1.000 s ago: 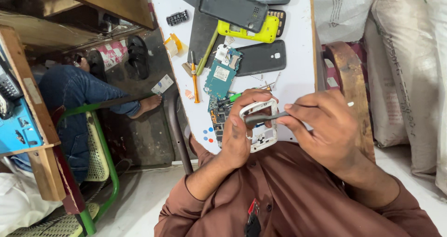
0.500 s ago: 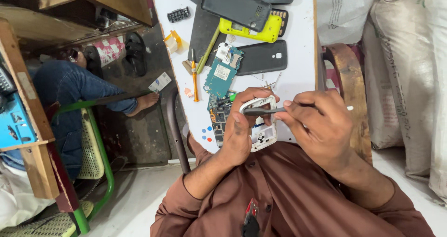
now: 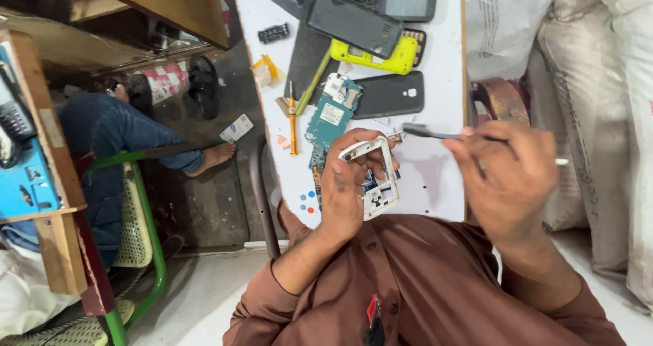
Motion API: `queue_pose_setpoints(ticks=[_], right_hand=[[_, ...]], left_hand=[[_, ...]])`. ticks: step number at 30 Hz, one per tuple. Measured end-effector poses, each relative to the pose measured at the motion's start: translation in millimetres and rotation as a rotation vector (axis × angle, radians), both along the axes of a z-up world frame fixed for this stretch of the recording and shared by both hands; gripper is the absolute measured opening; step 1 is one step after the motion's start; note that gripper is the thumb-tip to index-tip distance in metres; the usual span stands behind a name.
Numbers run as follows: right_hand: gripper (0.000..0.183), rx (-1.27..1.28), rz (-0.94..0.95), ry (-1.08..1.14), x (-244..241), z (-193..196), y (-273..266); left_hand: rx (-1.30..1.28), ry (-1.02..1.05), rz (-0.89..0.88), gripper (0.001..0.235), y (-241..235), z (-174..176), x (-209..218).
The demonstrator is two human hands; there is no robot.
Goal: The person uses a screwdriver to remove a component from a circuit board and places it on the table. They then pick up a white phone frame and use a small brush to clean its interior surfaces repeatedly. The person sets the frame down and picks up a screwdriver again.
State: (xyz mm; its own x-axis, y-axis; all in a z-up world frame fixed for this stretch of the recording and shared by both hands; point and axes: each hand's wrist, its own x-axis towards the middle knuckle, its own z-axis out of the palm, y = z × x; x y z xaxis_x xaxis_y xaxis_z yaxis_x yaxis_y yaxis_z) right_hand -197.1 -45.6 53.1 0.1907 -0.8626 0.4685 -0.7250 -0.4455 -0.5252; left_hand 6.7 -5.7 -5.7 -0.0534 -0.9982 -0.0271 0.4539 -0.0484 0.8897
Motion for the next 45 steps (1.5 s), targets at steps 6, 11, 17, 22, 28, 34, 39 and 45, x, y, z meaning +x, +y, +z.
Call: queue_pose_setpoints(ticks=[6,11,17,22,28,34,39,45], right_hand=[[0.021,0.128,0.059,-0.098,11.1,-6.1,10.0],[0.021,0.069,0.042,-0.212,19.6,-11.2,9.1],[0.017,0.106,-0.021,-0.173,17.5,-19.3,11.5],[0.016,0.008,0.073,-0.161,21.5,-25.8,14.4],[0.020,0.045,0.013,-0.248,18.3,-28.7,12.8],[0.019,0.078,0.076,-0.283,18.0,-32.3,13.5],[0.020,0.102,0.043,-0.232,16.9,-31.6,11.3],[0.022,0.140,0.061,-0.264,14.6,-31.6,13.1]], left_hand=[[0.002,-0.220,-0.009,0.075,-0.2,-1.6,-5.4],[-0.042,-0.128,-0.070,0.071,5.6,-0.1,-12.0],[-0.044,-0.172,-0.006,0.071,6.5,0.2,-7.9],[-0.076,-0.151,-0.091,0.072,6.7,1.9,-9.9],[-0.104,-0.164,-0.034,0.076,4.8,1.2,-4.3],[-0.107,-0.192,-0.081,0.079,4.3,-1.9,-7.0],[-0.116,-0.202,-0.069,0.078,5.2,1.9,-5.3],[-0.128,-0.237,-0.017,0.077,5.7,10.8,-2.6]])
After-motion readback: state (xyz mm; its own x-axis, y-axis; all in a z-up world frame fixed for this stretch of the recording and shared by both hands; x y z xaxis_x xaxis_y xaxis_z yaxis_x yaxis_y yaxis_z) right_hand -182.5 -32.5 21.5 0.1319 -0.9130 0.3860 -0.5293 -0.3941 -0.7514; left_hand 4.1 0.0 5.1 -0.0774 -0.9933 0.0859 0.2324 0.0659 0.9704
